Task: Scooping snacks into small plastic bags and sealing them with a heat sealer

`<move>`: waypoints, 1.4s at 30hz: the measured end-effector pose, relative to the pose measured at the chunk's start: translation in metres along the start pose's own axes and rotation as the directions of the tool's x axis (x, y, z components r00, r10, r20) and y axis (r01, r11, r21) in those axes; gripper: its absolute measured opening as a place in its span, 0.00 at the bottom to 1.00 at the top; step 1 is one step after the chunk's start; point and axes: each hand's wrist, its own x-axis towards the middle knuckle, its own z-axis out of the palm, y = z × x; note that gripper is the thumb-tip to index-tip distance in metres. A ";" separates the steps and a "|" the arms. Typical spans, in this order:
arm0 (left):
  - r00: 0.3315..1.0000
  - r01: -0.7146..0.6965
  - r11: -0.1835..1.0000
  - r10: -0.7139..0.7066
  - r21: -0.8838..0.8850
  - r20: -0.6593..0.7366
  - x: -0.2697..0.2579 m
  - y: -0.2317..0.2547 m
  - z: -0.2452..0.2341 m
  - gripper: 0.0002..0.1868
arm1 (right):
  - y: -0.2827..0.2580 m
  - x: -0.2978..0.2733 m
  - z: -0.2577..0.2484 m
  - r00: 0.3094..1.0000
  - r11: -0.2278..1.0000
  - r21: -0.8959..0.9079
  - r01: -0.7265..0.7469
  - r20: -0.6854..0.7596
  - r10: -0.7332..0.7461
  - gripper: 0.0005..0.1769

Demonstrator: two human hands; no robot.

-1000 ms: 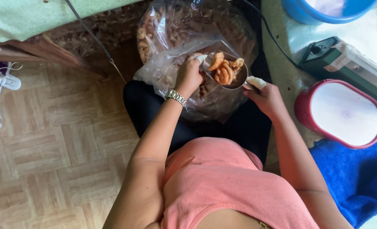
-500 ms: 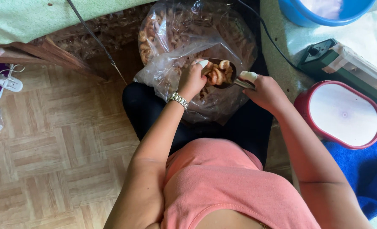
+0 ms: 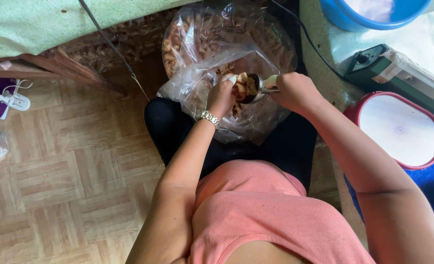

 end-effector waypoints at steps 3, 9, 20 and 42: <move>0.999 -0.037 0.999 0.037 0.023 0.016 -0.010 0.015 -0.021 0.18 | 0.005 0.004 0.005 0.999 0.997 -0.080 0.017 -0.041 -0.020 0.14; 1.000 0.003 0.998 -0.004 -0.061 -0.019 -0.014 0.030 -0.034 0.18 | 0.006 0.005 0.007 0.996 0.990 -0.133 0.050 -0.067 -0.060 0.13; 0.963 0.000 0.978 -0.056 -0.208 -0.265 -0.012 -0.029 -0.034 0.15 | -0.030 -0.040 -0.049 0.991 0.994 -0.001 -0.108 -0.073 0.108 0.14; 0.956 0.091 0.668 -0.266 -0.739 -0.124 -0.022 0.020 -0.071 0.20 | -0.045 0.040 0.077 0.540 0.778 0.116 0.618 -0.782 -0.312 0.13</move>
